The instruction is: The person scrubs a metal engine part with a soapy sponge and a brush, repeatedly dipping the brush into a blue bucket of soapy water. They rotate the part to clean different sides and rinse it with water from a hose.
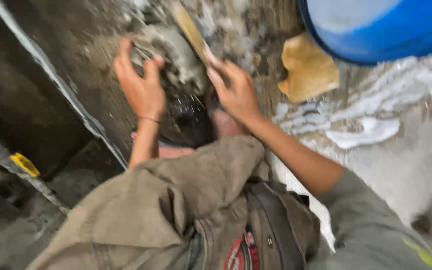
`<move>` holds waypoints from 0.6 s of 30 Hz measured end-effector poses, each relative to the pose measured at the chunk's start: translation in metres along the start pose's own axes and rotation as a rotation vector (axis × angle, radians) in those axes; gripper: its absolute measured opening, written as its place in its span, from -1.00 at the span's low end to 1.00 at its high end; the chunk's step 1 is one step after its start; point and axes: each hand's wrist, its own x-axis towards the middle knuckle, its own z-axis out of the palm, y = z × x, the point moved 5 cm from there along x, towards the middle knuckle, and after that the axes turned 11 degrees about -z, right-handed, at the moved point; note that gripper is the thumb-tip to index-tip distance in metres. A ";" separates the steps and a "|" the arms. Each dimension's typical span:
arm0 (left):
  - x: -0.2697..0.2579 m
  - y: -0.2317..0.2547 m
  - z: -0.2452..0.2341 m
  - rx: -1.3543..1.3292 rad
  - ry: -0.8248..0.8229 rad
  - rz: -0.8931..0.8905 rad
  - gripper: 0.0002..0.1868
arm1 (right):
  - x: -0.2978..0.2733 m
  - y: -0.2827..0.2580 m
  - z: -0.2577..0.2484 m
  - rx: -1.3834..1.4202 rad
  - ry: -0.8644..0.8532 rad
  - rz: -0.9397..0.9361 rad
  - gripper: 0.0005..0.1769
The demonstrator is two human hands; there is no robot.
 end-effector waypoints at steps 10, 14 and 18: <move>-0.019 0.045 0.002 0.239 -0.022 0.026 -0.28 | 0.039 0.049 0.012 0.116 0.063 0.125 -0.65; -0.011 0.061 -0.004 0.207 -0.005 0.146 -0.29 | 0.017 -0.011 -0.011 0.203 0.048 0.045 -0.64; -0.023 0.052 -0.006 0.212 -0.069 0.038 -0.40 | -0.003 -0.014 -0.005 0.285 0.041 0.237 -0.60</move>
